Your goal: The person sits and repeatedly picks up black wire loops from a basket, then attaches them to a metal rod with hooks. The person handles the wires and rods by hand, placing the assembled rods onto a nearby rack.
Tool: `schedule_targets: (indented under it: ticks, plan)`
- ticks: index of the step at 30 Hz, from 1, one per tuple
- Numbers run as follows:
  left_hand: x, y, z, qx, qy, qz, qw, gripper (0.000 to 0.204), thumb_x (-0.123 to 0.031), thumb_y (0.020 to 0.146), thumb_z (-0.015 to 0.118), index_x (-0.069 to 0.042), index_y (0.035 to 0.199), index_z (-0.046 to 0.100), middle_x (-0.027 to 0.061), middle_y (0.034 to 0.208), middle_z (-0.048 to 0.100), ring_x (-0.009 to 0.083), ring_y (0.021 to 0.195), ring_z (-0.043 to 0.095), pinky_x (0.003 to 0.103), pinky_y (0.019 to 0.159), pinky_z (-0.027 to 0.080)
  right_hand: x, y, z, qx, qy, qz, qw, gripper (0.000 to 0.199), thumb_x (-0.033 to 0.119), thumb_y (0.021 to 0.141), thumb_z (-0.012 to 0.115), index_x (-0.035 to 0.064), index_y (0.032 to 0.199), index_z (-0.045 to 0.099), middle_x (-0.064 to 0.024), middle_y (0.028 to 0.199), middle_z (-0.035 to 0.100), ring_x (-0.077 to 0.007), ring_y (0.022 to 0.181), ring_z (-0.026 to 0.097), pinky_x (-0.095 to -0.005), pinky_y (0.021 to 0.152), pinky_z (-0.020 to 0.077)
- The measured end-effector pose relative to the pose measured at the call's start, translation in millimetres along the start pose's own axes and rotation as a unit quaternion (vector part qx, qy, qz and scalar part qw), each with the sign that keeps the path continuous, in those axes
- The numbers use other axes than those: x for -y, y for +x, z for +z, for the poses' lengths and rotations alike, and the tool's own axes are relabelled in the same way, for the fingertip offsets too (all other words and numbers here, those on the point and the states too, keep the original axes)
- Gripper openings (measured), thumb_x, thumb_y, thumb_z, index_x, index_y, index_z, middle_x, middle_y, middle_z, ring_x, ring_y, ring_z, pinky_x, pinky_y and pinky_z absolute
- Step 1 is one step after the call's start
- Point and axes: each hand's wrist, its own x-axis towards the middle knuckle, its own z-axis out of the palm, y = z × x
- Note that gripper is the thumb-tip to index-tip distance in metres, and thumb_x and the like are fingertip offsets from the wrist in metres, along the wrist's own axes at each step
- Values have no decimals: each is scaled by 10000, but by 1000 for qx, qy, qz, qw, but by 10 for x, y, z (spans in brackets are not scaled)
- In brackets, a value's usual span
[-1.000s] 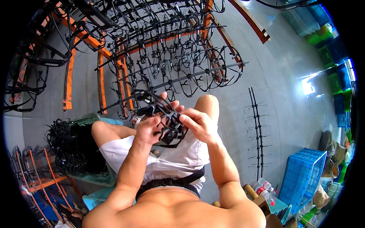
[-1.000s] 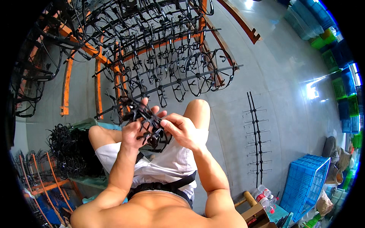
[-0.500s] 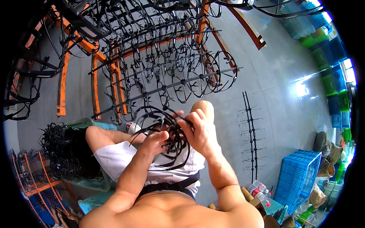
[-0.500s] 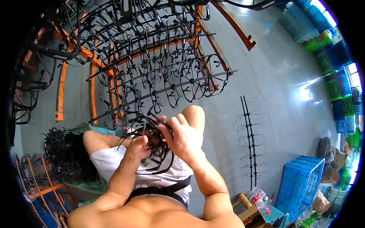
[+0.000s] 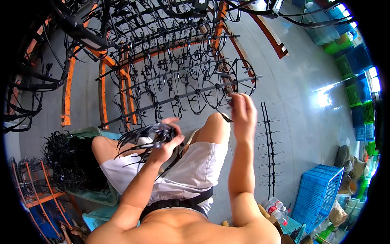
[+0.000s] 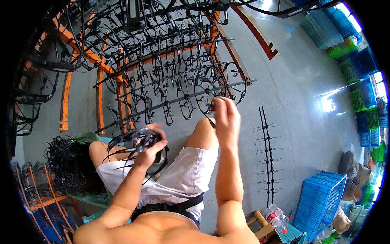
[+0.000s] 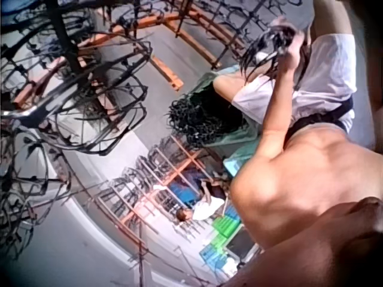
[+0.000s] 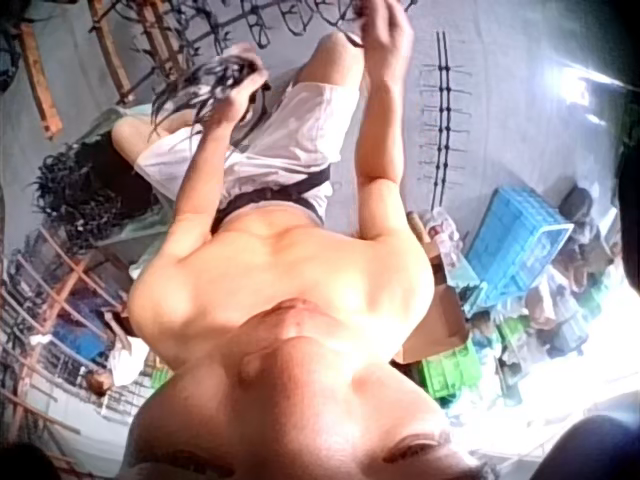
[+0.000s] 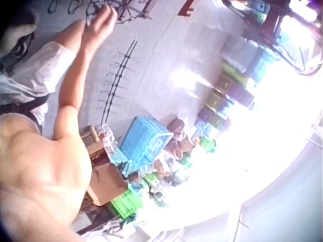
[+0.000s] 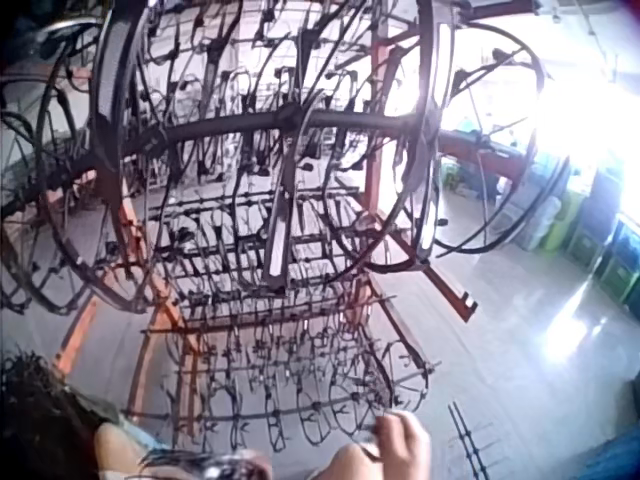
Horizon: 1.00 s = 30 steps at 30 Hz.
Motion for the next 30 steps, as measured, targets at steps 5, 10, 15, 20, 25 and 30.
schedule_targets:
  ticks: [5, 10, 15, 20, 25, 30]
  plan:
    - [325, 286, 153, -31, 168, 25, 985, 576, -89, 751, 634, 4, 1288, 448, 116, 1136, 600, 118, 776, 522, 276, 719, 455, -815, 548, 596, 25, -64, 21, 997, 248, 247, 919, 572, 7, 952, 622, 4, 703, 551, -64, 601, 438, -227, 548, 371]
    - [315, 322, 244, -34, 172, 3, 985, 468, -119, 764, 623, 14, 1198, 511, 123, 1141, 606, 128, 766, 530, 293, 722, 464, -949, 792, 682, 61, 130, 163, 976, 241, 291, 939, 551, 54, 949, 591, 28, 702, 540, -13, 446, 331, -184, 379, 236]
    - [435, 321, 220, -50, 193, 18, 980, 454, -106, 763, 629, 4, 1191, 524, 116, 1087, 610, 111, 755, 517, 281, 713, 460, -925, 774, 696, 87, 167, 172, 967, 249, 301, 939, 550, 59, 980, 592, 29, 720, 534, -19, 435, 318, -186, 375, 229]
    - [445, 337, 226, -60, 166, 14, 984, 454, -106, 761, 636, -2, 1190, 529, 108, 1073, 611, 111, 770, 516, 282, 732, 458, -845, 799, 693, 113, 178, 194, 958, 257, 302, 939, 552, 54, 994, 591, 42, 719, 504, -17, 434, 306, -191, 375, 224]
    - [312, 371, 249, -55, 102, -31, 993, 447, -87, 771, 621, 12, 1195, 515, 124, 1115, 608, 129, 870, 545, 283, 804, 448, -888, 755, 612, 140, 227, 178, 947, 248, 279, 934, 563, 48, 1018, 597, 39, 756, 538, -9, 469, 332, -177, 390, 245]
    - [311, 447, 238, -72, -47, -67, 994, 402, -46, 798, 596, 2, 1188, 507, 131, 1111, 616, 145, 947, 560, 291, 857, 435, -1121, 545, 414, 153, 245, 115, 950, 251, 177, 936, 549, 2, 1113, 581, 6, 865, 595, -48, 640, 469, -194, 574, 392]
